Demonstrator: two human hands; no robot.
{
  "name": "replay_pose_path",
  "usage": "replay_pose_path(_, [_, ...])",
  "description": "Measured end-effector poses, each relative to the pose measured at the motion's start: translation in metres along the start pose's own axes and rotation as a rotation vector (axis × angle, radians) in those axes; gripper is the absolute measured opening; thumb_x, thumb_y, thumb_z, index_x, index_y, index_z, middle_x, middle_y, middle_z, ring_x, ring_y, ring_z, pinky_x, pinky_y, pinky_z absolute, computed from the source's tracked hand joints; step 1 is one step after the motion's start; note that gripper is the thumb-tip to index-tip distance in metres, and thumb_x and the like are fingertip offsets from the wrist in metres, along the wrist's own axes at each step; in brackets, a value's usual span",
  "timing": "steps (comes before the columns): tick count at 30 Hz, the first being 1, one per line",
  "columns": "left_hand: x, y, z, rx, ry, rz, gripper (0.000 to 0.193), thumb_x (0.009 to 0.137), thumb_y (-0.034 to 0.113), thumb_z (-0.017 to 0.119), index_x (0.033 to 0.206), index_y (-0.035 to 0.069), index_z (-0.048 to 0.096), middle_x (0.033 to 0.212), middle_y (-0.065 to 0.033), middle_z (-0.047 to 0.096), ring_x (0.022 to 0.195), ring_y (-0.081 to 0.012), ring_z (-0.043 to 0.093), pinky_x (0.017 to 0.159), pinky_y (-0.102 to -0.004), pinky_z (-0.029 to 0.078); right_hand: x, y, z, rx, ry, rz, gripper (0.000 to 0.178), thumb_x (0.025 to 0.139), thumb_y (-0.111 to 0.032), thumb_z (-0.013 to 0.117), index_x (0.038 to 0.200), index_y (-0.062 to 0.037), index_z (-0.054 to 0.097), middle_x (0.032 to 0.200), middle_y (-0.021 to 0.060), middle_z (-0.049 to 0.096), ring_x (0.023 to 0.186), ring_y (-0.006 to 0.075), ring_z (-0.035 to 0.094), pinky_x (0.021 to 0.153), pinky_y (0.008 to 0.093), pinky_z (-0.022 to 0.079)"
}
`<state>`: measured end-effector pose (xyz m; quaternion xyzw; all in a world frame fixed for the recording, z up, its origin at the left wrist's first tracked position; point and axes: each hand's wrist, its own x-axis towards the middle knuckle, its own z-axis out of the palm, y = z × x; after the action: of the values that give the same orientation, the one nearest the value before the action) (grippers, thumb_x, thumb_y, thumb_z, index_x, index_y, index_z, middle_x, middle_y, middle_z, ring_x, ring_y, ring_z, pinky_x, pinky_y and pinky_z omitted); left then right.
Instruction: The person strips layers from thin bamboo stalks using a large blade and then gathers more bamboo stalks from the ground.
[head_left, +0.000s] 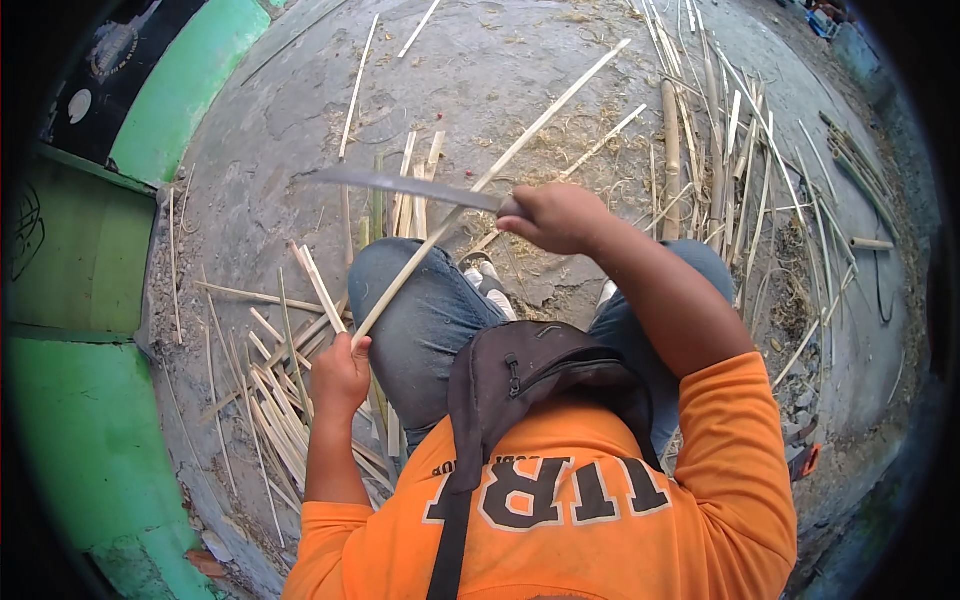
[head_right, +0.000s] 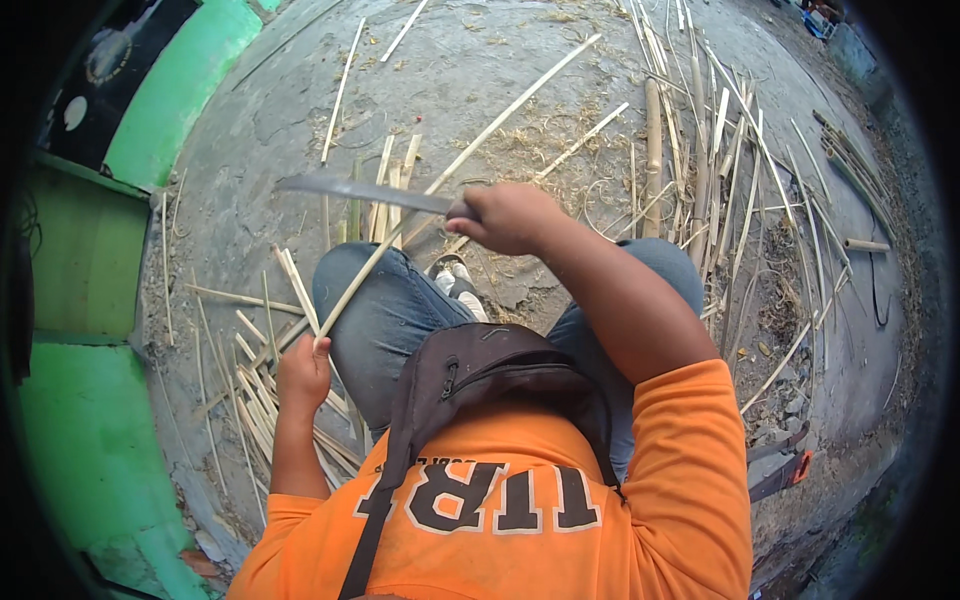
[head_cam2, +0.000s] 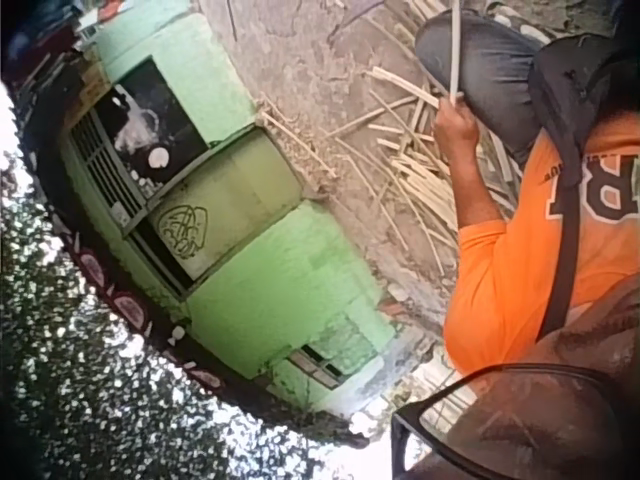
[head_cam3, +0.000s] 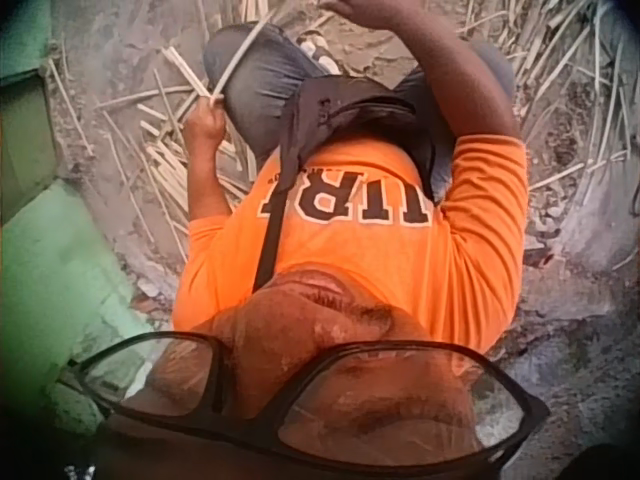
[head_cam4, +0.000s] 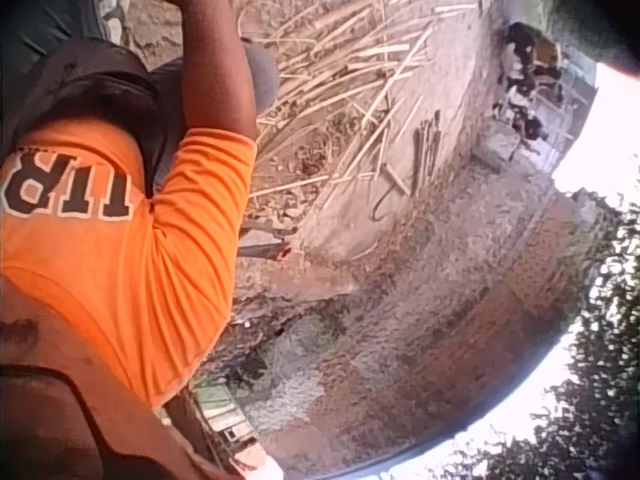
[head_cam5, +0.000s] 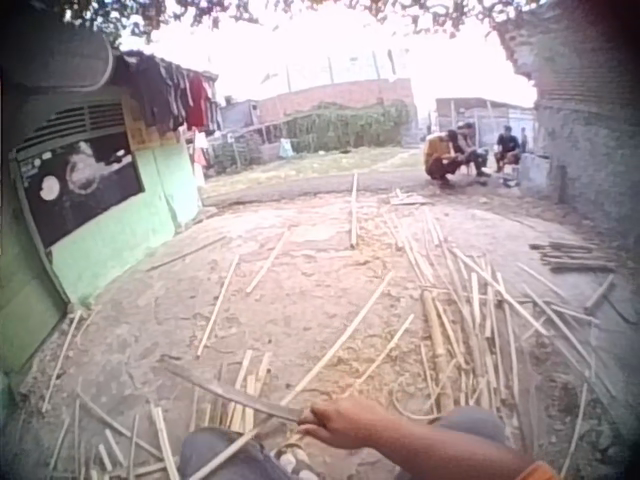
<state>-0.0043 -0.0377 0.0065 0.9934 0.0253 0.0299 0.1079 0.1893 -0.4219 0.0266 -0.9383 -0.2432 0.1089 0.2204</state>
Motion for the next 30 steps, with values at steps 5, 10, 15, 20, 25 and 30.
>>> replay_pose_path(5, [0.000, -0.003, 0.014, -0.072, 0.046, 0.047, 0.054, 0.108, 0.053, 0.048, 0.084, 0.004, 0.054, 0.071, -0.0264, 0.064, 0.072, -0.0545, 0.063, 0.062, -0.0625, 0.047, 0.003, 0.006, -0.007, -0.004, 0.101, -0.091, 0.054, 0.099, -0.064, 0.058, 0.108, -0.0116, 0.067, 0.088, 0.0201, 0.073, 0.087, 0.0447, 0.071, 0.076, 0.0551, 0.055])
replay_pose_path(10, [-0.004, 0.005, 0.014, 0.004, 0.095, 0.008, 0.055, 0.108, 0.053, 0.047, 0.084, 0.004, 0.054, 0.071, -0.0260, 0.064, 0.071, -0.0537, 0.063, 0.060, -0.0616, 0.047, 0.005, 0.015, -0.007, -0.049, 0.087, -0.018, 0.053, 0.099, -0.063, 0.058, 0.107, -0.0112, 0.068, 0.088, 0.0200, 0.073, 0.086, 0.0455, 0.070, 0.076, 0.0546, 0.055])
replay_pose_path(15, [-0.008, -0.001, 0.023, -0.026, 0.126, 0.020, 0.054, 0.108, 0.054, 0.047, 0.085, 0.005, 0.053, 0.071, -0.0258, 0.064, 0.071, -0.0535, 0.063, 0.059, -0.0618, 0.047, 0.002, -0.003, 0.005, 0.031, 0.154, -0.127, 0.053, 0.100, -0.063, 0.057, 0.106, -0.0115, 0.068, 0.088, 0.0196, 0.073, 0.086, 0.0449, 0.070, 0.075, 0.0544, 0.055])
replay_pose_path(20, [-0.005, 0.007, 0.020, -0.055, 0.143, -0.001, 0.055, 0.108, 0.054, 0.046, 0.085, 0.005, 0.053, 0.071, -0.0261, 0.064, 0.071, -0.0537, 0.063, 0.059, -0.0619, 0.047, 0.008, 0.013, -0.001, -0.038, 0.102, -0.116, 0.053, 0.099, -0.064, 0.057, 0.105, -0.0119, 0.067, 0.087, 0.0196, 0.073, 0.084, 0.0443, 0.070, 0.074, 0.0548, 0.054])
replay_pose_path(25, [-0.008, 0.005, 0.021, -0.028, 0.139, -0.004, 0.054, 0.107, 0.054, 0.048, 0.086, 0.005, 0.053, 0.073, -0.0262, 0.065, 0.071, -0.0541, 0.063, 0.060, -0.0624, 0.047, 0.016, 0.016, -0.004, -0.035, 0.128, -0.115, 0.053, 0.099, -0.063, 0.059, 0.104, -0.0113, 0.067, 0.087, 0.0193, 0.073, 0.087, 0.0434, 0.071, 0.075, 0.0534, 0.055])
replay_pose_path(30, [-0.006, 0.002, 0.018, 0.021, 0.121, -0.004, 0.053, 0.107, 0.054, 0.049, 0.087, 0.005, 0.053, 0.073, -0.0255, 0.065, 0.072, -0.0538, 0.064, 0.061, -0.0629, 0.048, 0.014, 0.043, -0.009, 0.036, 0.221, 0.096, 0.053, 0.099, -0.062, 0.061, 0.101, -0.0092, 0.069, 0.089, 0.0190, 0.072, 0.087, 0.0413, 0.071, 0.077, 0.0513, 0.055])
